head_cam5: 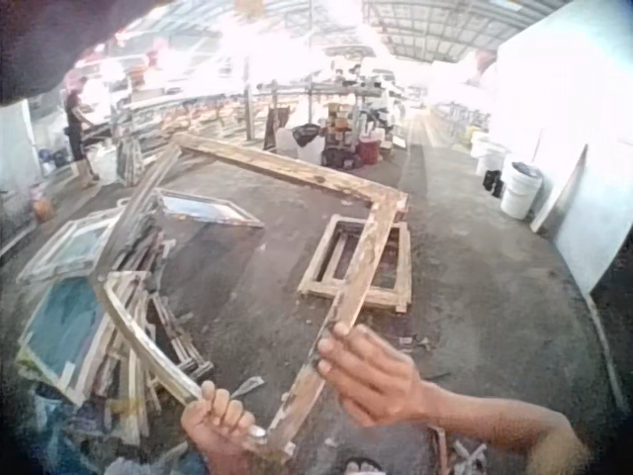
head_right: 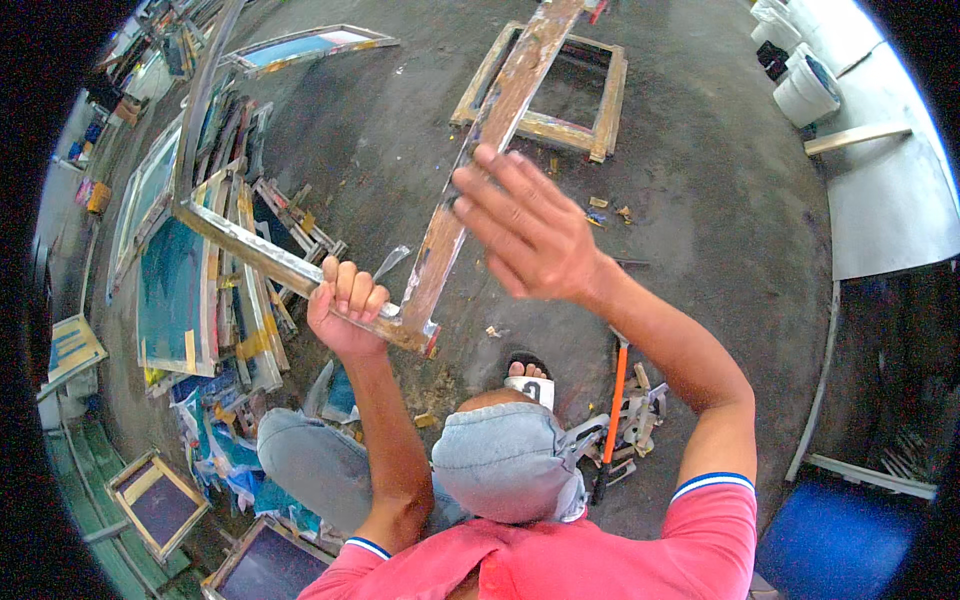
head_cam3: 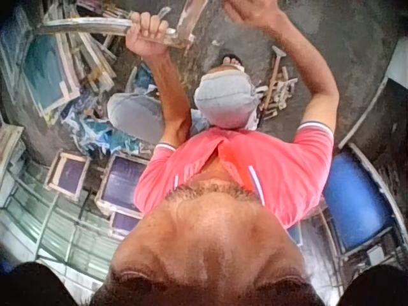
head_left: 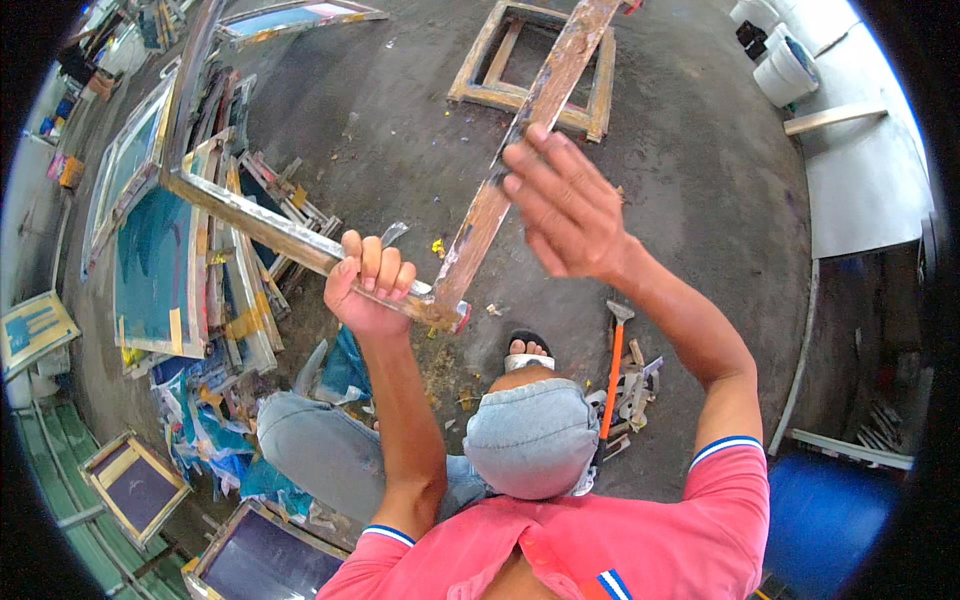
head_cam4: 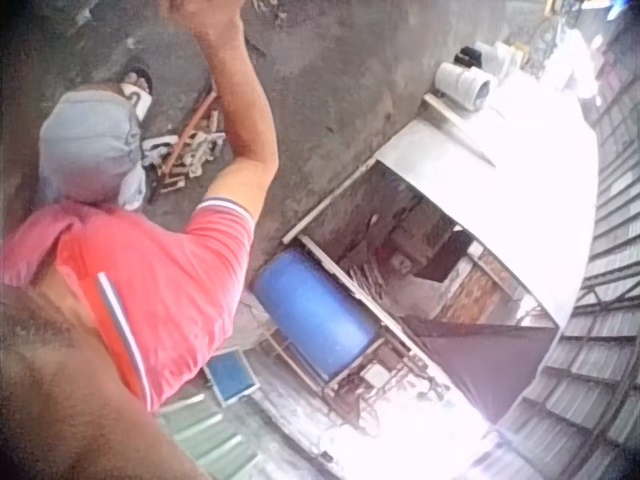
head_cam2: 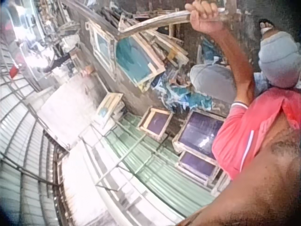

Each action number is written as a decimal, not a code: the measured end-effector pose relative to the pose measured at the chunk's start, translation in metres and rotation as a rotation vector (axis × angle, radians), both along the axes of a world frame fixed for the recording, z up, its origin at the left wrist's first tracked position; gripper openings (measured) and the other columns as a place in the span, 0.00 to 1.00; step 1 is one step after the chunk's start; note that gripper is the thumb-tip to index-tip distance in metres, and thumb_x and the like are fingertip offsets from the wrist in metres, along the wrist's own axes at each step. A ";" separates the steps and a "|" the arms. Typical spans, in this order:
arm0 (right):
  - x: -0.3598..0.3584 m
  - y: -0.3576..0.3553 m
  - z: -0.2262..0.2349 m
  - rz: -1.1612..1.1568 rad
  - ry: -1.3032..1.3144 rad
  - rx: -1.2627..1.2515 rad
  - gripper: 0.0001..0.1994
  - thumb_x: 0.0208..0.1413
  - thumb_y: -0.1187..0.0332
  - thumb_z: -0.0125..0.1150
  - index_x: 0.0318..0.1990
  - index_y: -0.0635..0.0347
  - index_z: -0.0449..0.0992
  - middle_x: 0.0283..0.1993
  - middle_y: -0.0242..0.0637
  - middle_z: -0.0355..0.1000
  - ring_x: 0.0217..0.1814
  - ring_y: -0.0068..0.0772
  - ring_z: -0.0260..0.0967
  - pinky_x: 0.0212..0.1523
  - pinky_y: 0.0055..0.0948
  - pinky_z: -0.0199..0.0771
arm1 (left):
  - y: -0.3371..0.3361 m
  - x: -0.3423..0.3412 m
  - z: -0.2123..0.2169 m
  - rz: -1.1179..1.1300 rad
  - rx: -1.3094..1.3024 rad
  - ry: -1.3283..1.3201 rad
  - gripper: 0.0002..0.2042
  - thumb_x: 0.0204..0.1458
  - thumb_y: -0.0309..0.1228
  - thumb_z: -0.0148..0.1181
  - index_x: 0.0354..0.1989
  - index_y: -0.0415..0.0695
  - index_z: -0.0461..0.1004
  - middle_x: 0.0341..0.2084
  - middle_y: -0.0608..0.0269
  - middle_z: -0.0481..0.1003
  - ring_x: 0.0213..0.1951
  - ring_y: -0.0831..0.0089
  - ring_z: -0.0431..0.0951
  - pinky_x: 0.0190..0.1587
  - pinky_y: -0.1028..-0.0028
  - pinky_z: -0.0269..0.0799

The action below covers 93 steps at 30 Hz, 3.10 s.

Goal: The person removes a protective film from a wooden frame, then uses a hammer to tap the frame's corners. They inspect the frame and then pick up and stack several other framed screens.

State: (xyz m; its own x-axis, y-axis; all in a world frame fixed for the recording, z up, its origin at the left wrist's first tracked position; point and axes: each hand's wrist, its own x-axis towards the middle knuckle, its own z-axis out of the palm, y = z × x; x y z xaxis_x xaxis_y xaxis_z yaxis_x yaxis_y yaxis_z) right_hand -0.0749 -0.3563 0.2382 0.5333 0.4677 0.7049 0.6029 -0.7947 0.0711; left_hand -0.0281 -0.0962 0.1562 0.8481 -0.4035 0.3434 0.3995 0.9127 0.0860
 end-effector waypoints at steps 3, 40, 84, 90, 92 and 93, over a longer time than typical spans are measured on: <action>-0.002 0.002 0.002 0.032 0.004 -0.011 0.22 0.49 0.71 0.54 0.53 0.65 0.74 0.62 0.46 0.69 0.69 0.53 0.60 0.69 0.51 0.58 | 0.001 0.001 -0.001 -0.008 -0.021 -0.008 0.11 0.58 0.26 0.50 0.27 0.46 0.55 0.18 0.68 0.56 0.19 0.78 0.57 0.25 0.73 0.59; 0.041 -0.050 0.094 -0.453 0.106 -0.072 0.10 0.52 0.64 0.60 0.36 0.59 0.79 0.30 0.42 0.76 0.28 0.48 0.75 0.30 0.38 0.74 | 0.018 0.000 0.008 0.163 0.207 -0.170 0.11 0.52 0.26 0.52 0.25 0.45 0.55 0.15 0.64 0.58 0.15 0.74 0.58 0.19 0.69 0.60; 0.075 -0.053 0.129 -0.339 0.588 0.836 0.27 0.53 0.49 0.67 0.43 0.70 0.77 0.32 0.37 0.75 0.33 0.23 0.70 0.37 0.28 0.72 | 0.039 0.005 -0.007 0.146 0.133 -0.198 0.10 0.49 0.24 0.52 0.23 0.44 0.56 0.12 0.62 0.60 0.14 0.72 0.58 0.17 0.68 0.59; 0.063 -0.068 0.133 -0.031 0.739 0.863 0.23 0.55 0.62 0.64 0.53 0.71 0.73 0.42 0.37 0.74 0.44 0.24 0.68 0.50 0.27 0.68 | 0.042 0.005 -0.008 0.162 0.136 -0.176 0.10 0.49 0.24 0.52 0.22 0.43 0.56 0.12 0.62 0.59 0.13 0.73 0.58 0.17 0.69 0.60; 0.061 -0.072 0.133 0.053 0.748 0.885 0.25 0.54 0.65 0.63 0.57 0.71 0.71 0.44 0.37 0.74 0.45 0.25 0.68 0.52 0.27 0.67 | 0.041 0.005 -0.008 0.163 0.127 -0.174 0.10 0.49 0.24 0.52 0.22 0.43 0.56 0.12 0.62 0.59 0.13 0.73 0.58 0.16 0.69 0.60; 0.060 -0.074 0.134 0.097 0.752 0.895 0.26 0.54 0.67 0.63 0.59 0.70 0.69 0.45 0.37 0.74 0.46 0.25 0.68 0.53 0.27 0.66 | 0.041 0.006 -0.009 0.153 0.121 -0.181 0.10 0.49 0.24 0.52 0.22 0.43 0.56 0.12 0.62 0.59 0.13 0.73 0.58 0.16 0.69 0.60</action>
State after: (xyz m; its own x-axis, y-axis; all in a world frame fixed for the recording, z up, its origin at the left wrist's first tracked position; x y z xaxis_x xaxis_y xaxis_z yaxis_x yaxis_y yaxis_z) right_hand -0.0147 -0.4300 0.3723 0.9451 0.0266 0.3256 0.3159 -0.3291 -0.8899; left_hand -0.0224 -0.0548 0.1473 0.8316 -0.3223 0.4523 0.2253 0.9402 0.2556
